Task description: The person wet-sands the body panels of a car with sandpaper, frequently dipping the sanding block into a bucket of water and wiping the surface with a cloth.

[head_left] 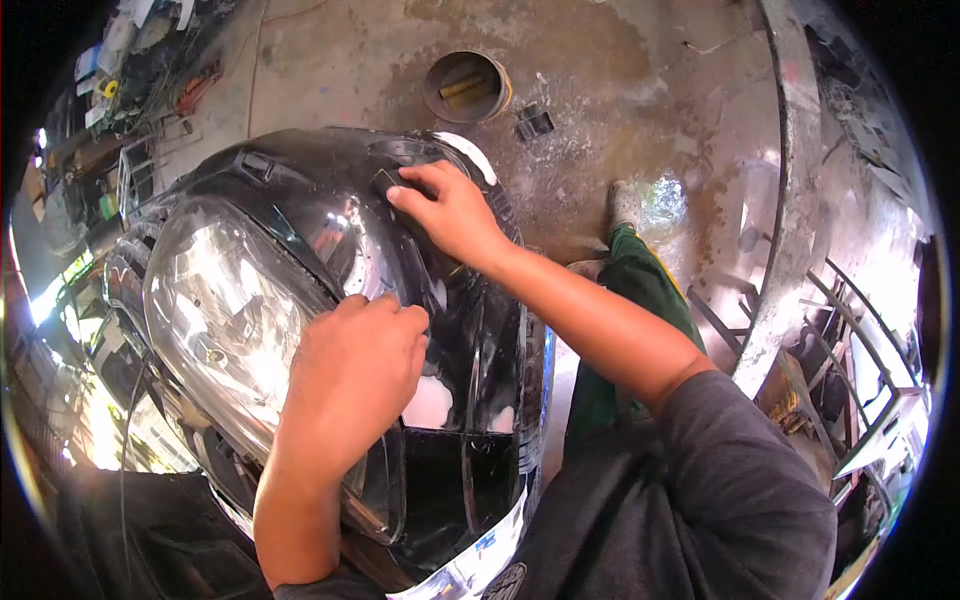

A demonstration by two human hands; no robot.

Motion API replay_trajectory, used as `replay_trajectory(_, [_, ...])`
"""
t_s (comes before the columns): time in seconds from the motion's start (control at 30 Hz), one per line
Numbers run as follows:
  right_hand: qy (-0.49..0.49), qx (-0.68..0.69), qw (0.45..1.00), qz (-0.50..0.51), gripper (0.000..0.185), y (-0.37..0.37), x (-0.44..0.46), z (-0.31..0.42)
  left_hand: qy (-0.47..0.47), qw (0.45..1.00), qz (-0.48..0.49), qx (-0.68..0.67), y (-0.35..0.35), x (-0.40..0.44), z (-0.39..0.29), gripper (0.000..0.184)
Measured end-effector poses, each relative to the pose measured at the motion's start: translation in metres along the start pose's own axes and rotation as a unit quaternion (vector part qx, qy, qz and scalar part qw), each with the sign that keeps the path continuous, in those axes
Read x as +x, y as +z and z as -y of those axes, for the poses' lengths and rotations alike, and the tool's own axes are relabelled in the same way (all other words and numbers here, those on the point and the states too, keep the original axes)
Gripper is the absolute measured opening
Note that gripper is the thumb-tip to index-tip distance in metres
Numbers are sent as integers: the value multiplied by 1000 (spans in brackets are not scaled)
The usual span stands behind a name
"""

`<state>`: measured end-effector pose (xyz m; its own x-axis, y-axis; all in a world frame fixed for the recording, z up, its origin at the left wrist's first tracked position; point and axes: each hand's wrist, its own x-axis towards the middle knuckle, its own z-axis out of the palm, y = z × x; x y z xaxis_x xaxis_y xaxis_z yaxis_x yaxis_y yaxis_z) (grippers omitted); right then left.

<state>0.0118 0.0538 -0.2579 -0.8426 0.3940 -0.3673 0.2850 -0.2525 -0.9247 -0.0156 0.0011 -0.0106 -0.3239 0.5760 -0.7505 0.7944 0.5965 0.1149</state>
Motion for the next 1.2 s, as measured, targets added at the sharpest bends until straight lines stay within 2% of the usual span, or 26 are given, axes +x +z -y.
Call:
replay_trajectory(0.07, [-13, 1, 1000, -8, 52, 7, 23, -5, 3, 1000, 4, 3, -1, 0, -1, 9])
replay_trajectory(0.13, [35, -19, 999, 2, 53, 16, 61, -8, 4, 1000, 4, 6, -1, 1, -2, 9])
replay_trajectory(0.2, [33, -33, 999, 15, 53, 18, 72, -3, 3, 1000, 2, 8, -1, 0, -1, 8])
replay_trajectory(0.3, [-62, -29, 997, 29, 51, 8, 31, 4, 7, 1000, -7, 0, 0, 3, 0, 9])
replay_trajectory(0.4, [-72, 17, 995, 67, 52, 1, 28, 4, 10, 1000, -5, -1, 0, 0, 0, 9])
replay_trajectory(0.43, [-73, -27, 995, 67, 54, 4, 45, 0, 9, 1000, -4, -1, 1, 0, 0, 9])
replay_trajectory(0.53, [76, -1, 989, 123, 54, 13, 89, -3, 14, 1000, -13, 2, 0, 1, 0, 9])
replay_trajectory(0.57, [49, -26, 993, 103, 55, 16, 87, -6, 17, 1000, -12, 2, 0, 1, 1, 9])
replay_trajectory(0.67, [-124, -34, 986, 107, 52, -1, 35, 8, 14, 1000, -9, -1, 0, 1, 1, 10])
replay_trajectory(0.73, [-167, -20, 980, 105, 52, -15, 3, 17, 15, 1000, -8, -7, 0, 0, 0, 9])
replay_trajectory(0.77, [-155, -14, 980, 128, 51, -16, 10, 10, 15, 1000, -10, -7, -1, 0, 0, 9])
replay_trajectory(0.8, [-137, -18, 984, 109, 51, -12, 20, 7, 12, 1000, -6, -5, -1, 0, 1, 9])
replay_trajectory(0.9, [12, 60, 994, 87, 48, 2, 57, -12, 7, 1000, -5, -4, 0, -1, 1, 9])
replay_trajectory(1.0, [-176, -33, 982, 52, 48, -3, 8, 7, 10, 1000, -10, -6, 1, 1, 4, 8])
replay_trajectory(1.03, [-186, -46, 979, 75, 48, -16, -22, 29, 11, 1000, -9, -4, 2, 0, 4, 8])
replay_trajectory(1.07, [-183, -54, 978, 83, 48, -19, -38, 32, 12, 1000, -5, -2, 2, 0, 3, 9])
replay_trajectory(1.13, [-188, -34, 982, 13, 48, -9, -28, 7, 18, 1000, -8, -5, 2, -1, 4, 9])
replay_trajectory(1.2, [-56, 20, 998, -14, 50, -1, 12, -15, 15, 1000, -7, -3, 2, -1, 4, 9])
